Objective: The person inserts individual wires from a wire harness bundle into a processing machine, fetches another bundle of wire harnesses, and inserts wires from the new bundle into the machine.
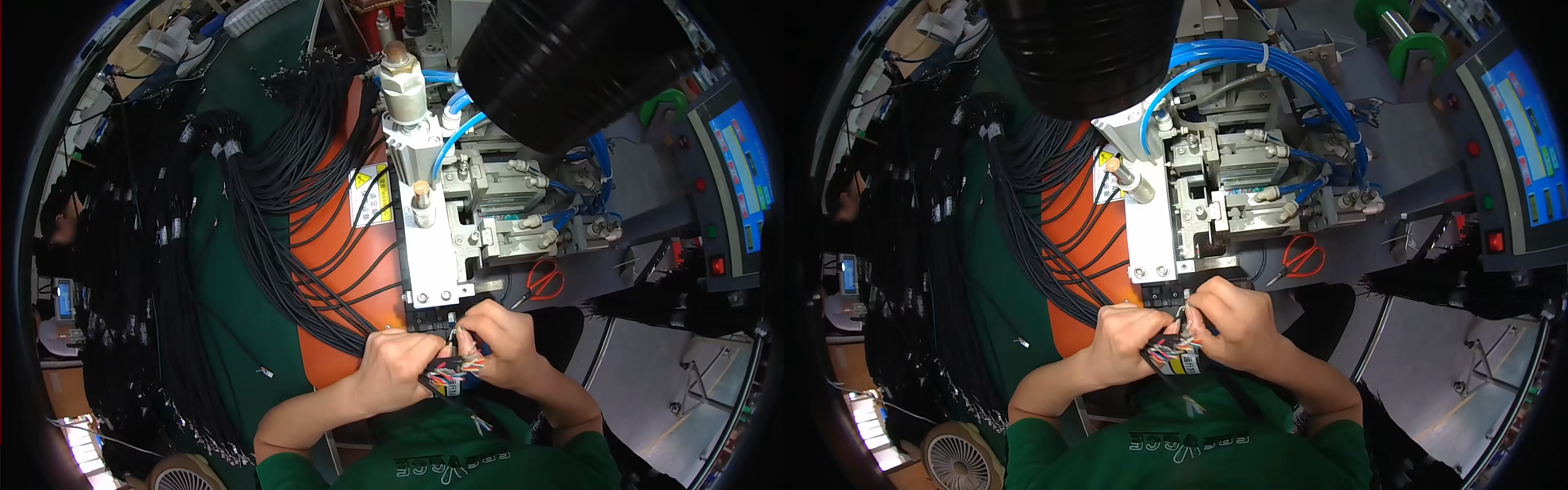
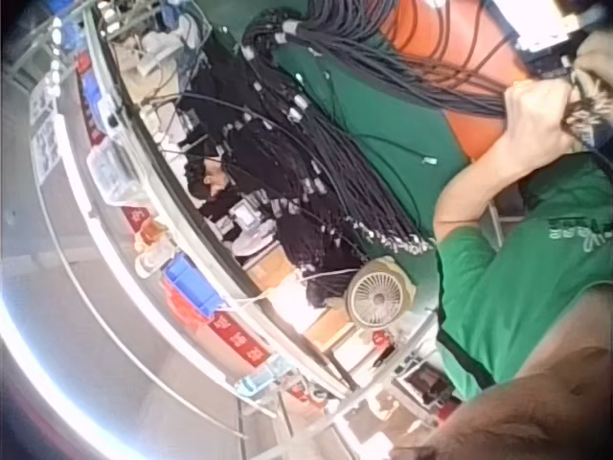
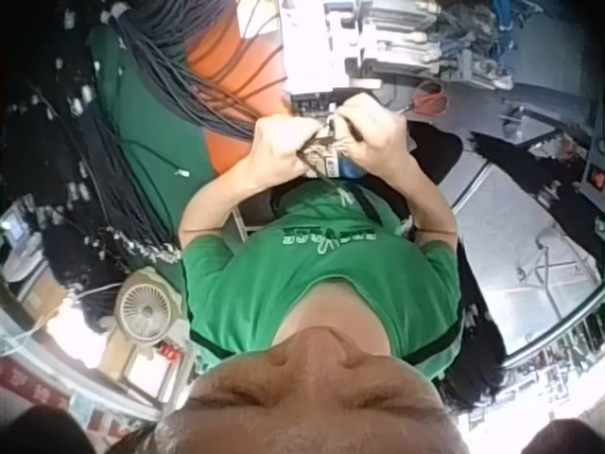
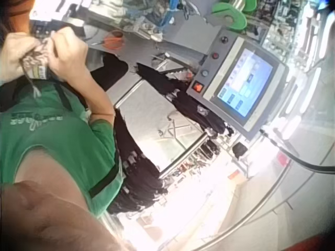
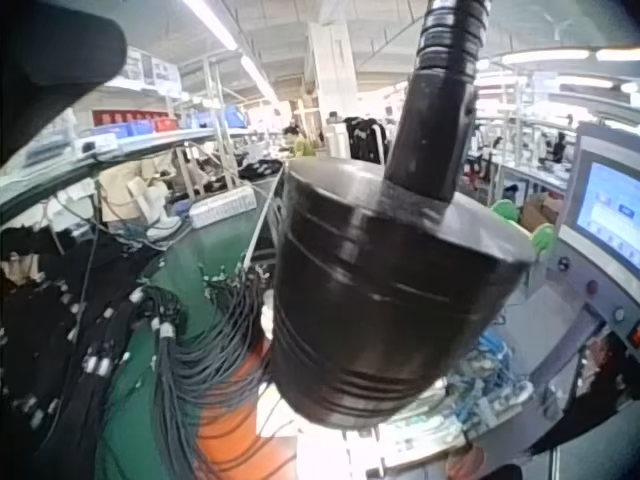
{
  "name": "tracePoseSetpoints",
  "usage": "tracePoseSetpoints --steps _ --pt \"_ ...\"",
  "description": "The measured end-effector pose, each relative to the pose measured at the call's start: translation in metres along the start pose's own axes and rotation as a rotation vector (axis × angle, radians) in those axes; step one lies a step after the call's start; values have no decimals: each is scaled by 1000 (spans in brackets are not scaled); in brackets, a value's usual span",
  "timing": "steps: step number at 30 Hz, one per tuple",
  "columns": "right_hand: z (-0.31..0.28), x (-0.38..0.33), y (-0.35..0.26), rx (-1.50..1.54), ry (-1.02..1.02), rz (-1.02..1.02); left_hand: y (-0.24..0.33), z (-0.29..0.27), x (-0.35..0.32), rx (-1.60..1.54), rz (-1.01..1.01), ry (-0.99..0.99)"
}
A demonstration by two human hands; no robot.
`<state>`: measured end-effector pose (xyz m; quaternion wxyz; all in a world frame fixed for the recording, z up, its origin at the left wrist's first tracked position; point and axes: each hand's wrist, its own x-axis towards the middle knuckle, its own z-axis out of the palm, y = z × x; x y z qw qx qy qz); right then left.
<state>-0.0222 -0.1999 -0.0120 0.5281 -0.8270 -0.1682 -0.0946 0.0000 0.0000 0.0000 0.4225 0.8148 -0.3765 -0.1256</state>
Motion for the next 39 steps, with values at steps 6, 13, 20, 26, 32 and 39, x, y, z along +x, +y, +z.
tracePoseSetpoints --steps 6,13,20,26,32,39 --pt "3 -1 -1 -407 -60 -23 6 -7 6 517 248 132" --pt "4 -1 5 -299 -63 29 10 -9 11 542 215 8" --pt "3 0 2 -410 -75 -35 20 -5 14 674 173 -21" --pt "-7 8 7 -364 -193 -19 21 -5 19 695 167 -56" --pt "11 -1 15 -294 146 -89 20 -11 25 664 162 -65" --pt "6 -2 21 263 -37 445 0 -22 0 506 113 138"
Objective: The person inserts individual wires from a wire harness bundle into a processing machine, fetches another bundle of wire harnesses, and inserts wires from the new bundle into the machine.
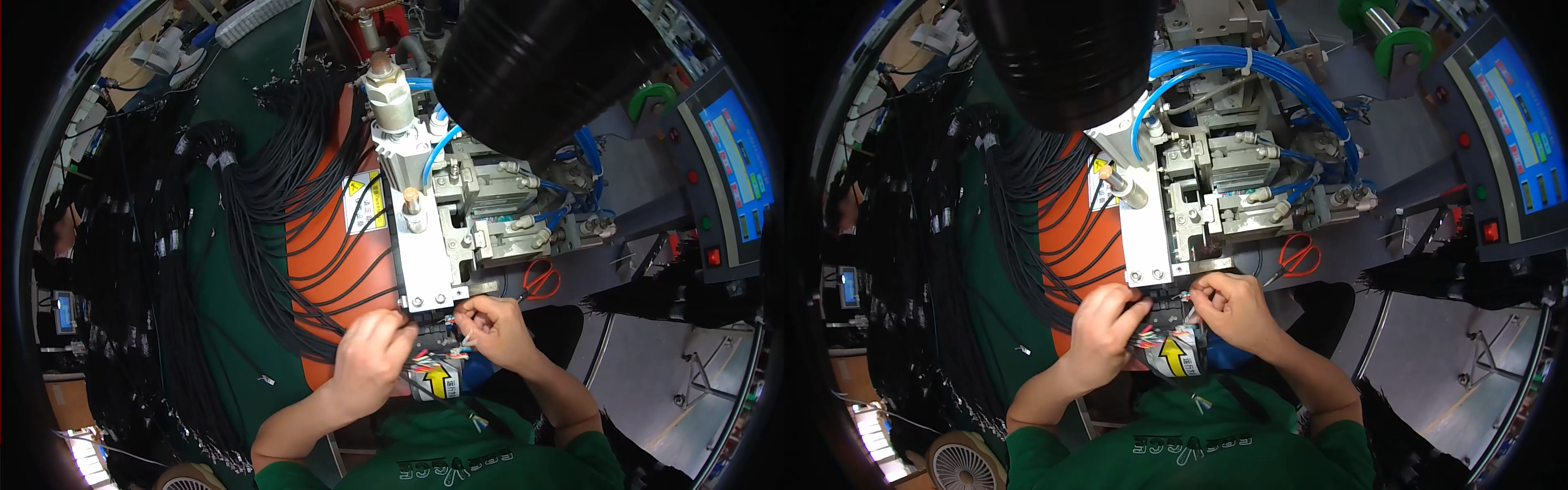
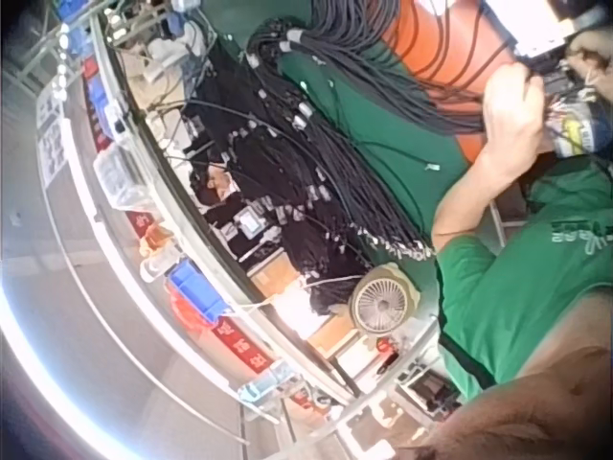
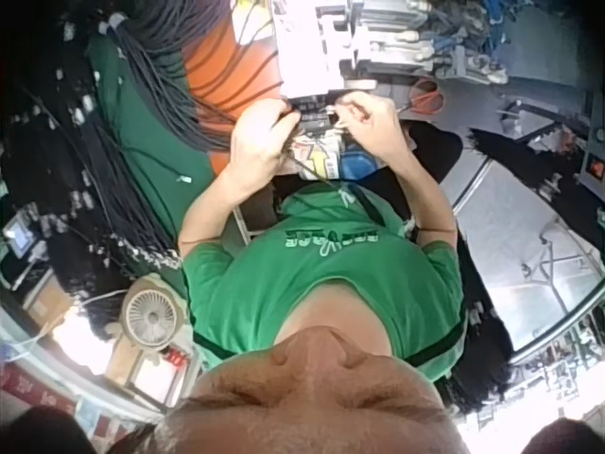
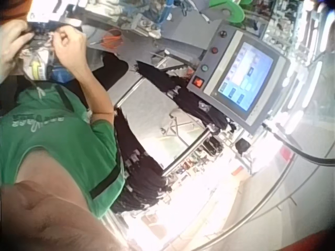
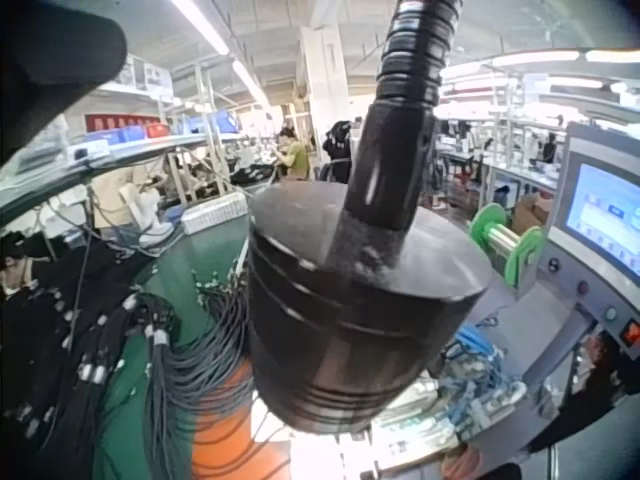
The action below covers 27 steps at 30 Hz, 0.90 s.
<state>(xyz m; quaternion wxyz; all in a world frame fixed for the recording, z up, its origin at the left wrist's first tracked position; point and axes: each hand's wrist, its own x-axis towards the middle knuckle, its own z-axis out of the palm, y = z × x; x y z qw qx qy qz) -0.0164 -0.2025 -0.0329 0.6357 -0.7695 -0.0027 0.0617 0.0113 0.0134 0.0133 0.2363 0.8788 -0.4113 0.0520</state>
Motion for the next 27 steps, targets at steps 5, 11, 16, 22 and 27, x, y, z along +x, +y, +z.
tracePoseSetpoints --steps 5,11,16,22,27 --pt "-1 -13 -8 -191 113 -103 -3 4 -11 18 -118 -15" --pt "0 -15 -17 263 -126 -117 0 7 -6 -339 29 77" --pt "6 -17 -25 690 -64 143 0 -1 -1 -363 16 50" --pt "11 -19 -14 355 9 -152 4 8 10 -402 1 51" --pt "11 -21 -10 460 58 -139 5 15 12 -314 86 137"
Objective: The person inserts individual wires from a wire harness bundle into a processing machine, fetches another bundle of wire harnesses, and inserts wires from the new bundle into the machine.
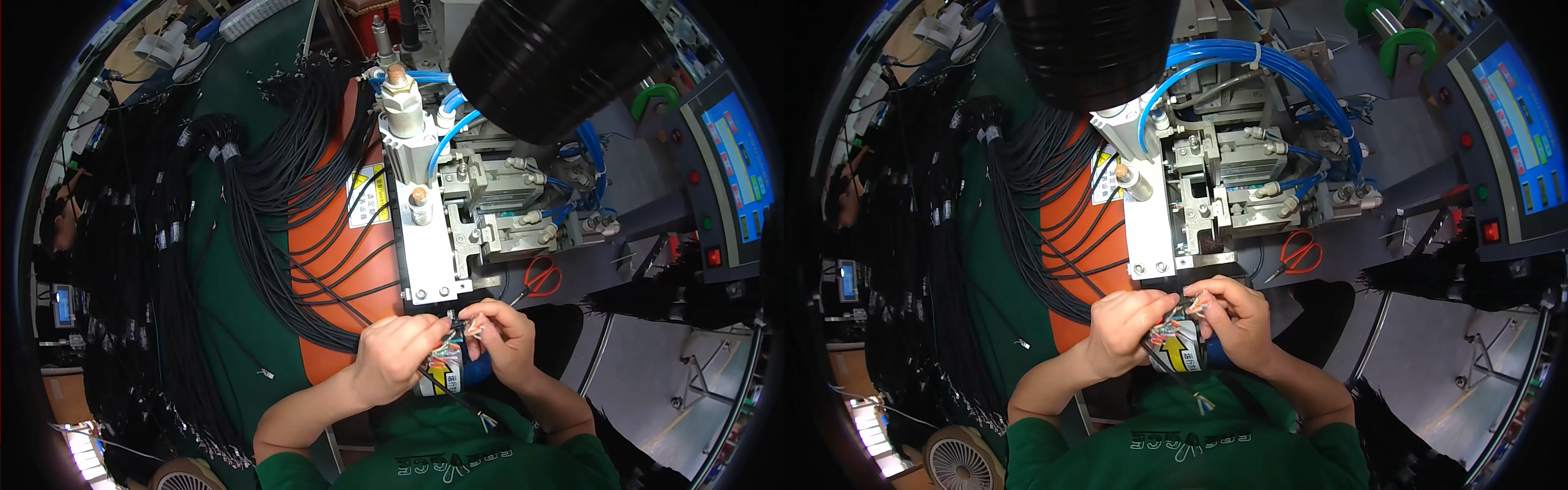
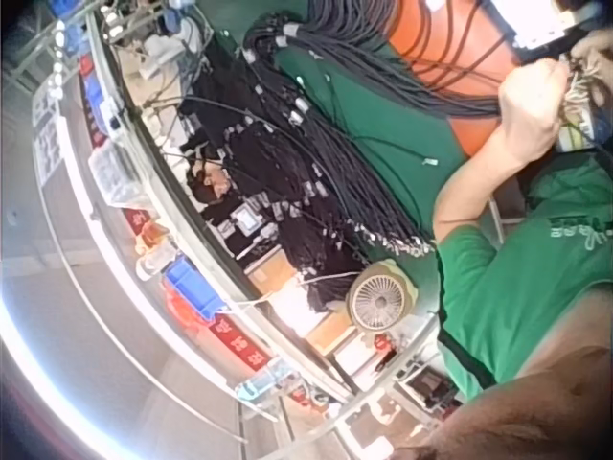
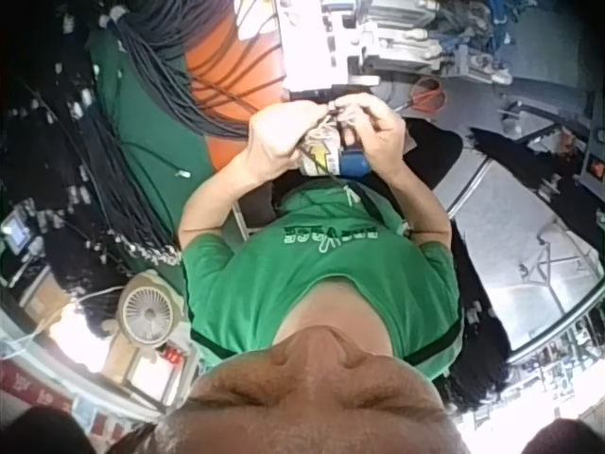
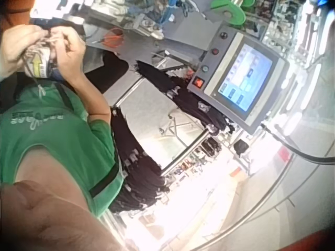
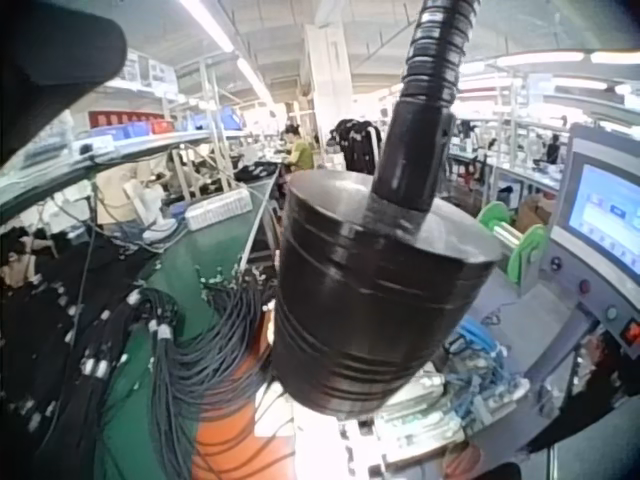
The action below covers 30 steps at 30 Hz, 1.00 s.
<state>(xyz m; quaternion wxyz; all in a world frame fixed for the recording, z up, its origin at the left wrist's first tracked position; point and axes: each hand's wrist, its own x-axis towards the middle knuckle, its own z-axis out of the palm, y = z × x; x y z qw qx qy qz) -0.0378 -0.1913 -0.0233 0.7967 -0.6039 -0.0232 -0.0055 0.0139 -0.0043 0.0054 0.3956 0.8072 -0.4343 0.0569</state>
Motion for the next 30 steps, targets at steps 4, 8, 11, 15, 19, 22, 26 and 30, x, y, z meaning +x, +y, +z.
tracePoseSetpoints --steps 4,8,11,15,19,22,26,30 --pt "-9 10 1 416 -79 428 1 2 -3 255 197 -11" --pt "2 -1 4 -77 -63 61 5 3 -3 213 133 -48" --pt "1 1 -3 166 -57 155 4 0 -3 170 64 -56" --pt "-7 1 0 -19 -123 -4 3 2 -2 92 31 -63" --pt "-7 4 -10 -9 -119 0 3 -3 0 14 -18 -92" --pt "-11 6 -12 -27 -119 64 2 -3 0 -52 -35 -102" --pt "-14 12 -14 -99 -173 30 0 -2 -2 -76 -44 -132" --pt "-18 17 -17 -272 -239 -64 -1 -2 -1 -135 -80 -137"
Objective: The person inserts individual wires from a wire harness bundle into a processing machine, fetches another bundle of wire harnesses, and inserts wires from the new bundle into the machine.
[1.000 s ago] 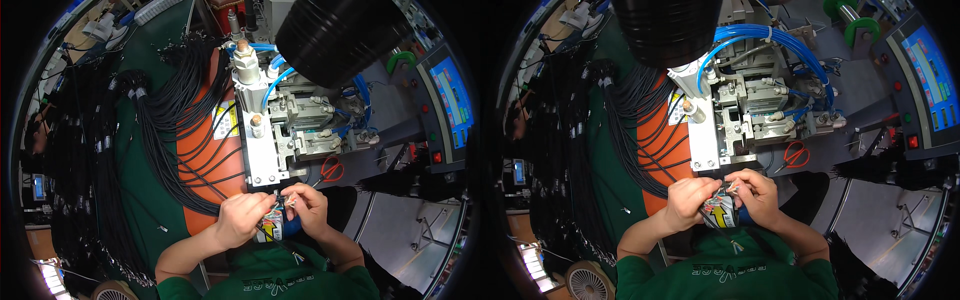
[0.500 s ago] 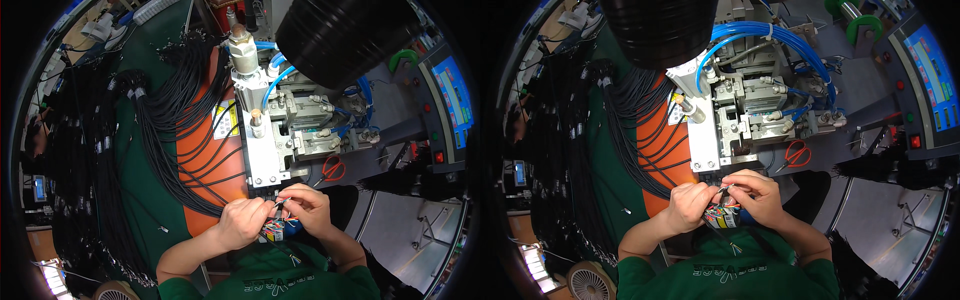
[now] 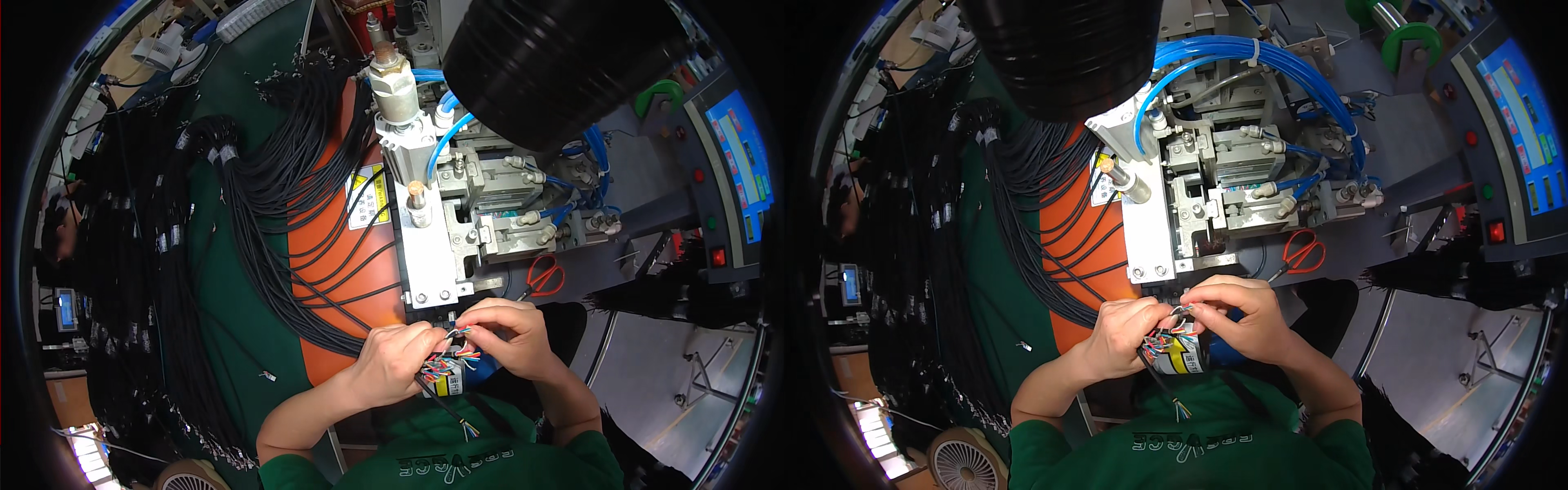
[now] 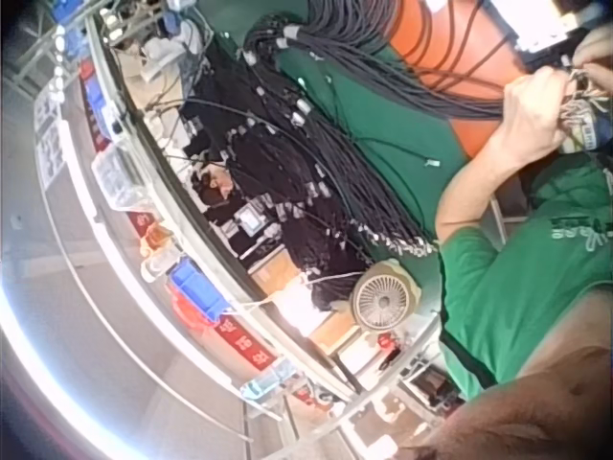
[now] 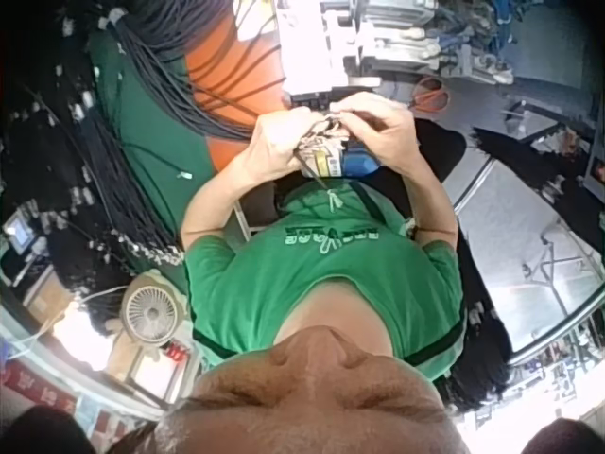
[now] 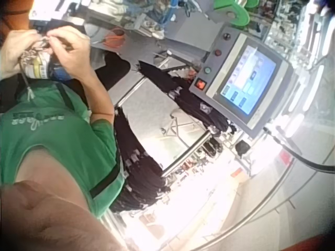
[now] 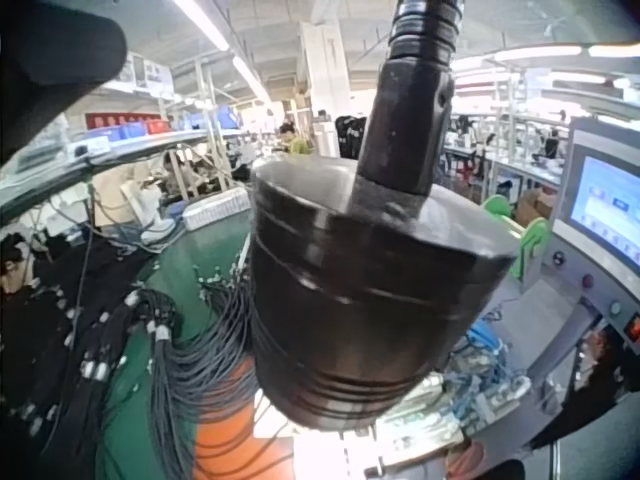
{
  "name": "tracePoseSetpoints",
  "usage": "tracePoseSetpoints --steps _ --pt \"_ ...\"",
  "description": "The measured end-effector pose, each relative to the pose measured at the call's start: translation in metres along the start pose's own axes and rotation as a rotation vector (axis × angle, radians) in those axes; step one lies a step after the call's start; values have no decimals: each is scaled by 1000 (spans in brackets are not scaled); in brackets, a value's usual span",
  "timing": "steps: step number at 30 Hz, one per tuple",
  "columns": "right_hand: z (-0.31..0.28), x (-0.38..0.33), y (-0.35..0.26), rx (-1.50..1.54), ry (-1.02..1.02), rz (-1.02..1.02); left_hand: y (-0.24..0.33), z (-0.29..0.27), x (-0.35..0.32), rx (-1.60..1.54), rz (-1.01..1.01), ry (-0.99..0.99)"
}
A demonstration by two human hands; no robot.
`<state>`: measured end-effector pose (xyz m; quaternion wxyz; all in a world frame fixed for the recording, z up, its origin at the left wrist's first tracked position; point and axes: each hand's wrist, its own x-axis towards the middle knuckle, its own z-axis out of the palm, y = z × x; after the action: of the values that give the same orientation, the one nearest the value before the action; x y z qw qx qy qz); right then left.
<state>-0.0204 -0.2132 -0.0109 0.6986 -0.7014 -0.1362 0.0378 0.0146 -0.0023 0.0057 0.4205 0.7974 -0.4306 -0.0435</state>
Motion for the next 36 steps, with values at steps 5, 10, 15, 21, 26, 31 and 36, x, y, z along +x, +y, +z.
tracePoseSetpoints --steps 5,10,15,21,26,31,36 --pt "2 2 1 287 -2 236 -1 4 0 33 35 56" --pt "26 -7 17 504 144 181 3 5 -2 214 54 106" --pt "38 -6 11 -242 332 -236 3 6 0 189 28 161" --pt "21 3 7 -271 238 -102 -1 8 -3 358 74 101" --pt "23 0 14 -49 222 106 -3 10 -4 378 97 118" --pt "31 -5 22 34 266 99 -2 8 -3 334 77 103" --pt "29 1 13 -484 311 -318 1 8 -4 308 44 108"
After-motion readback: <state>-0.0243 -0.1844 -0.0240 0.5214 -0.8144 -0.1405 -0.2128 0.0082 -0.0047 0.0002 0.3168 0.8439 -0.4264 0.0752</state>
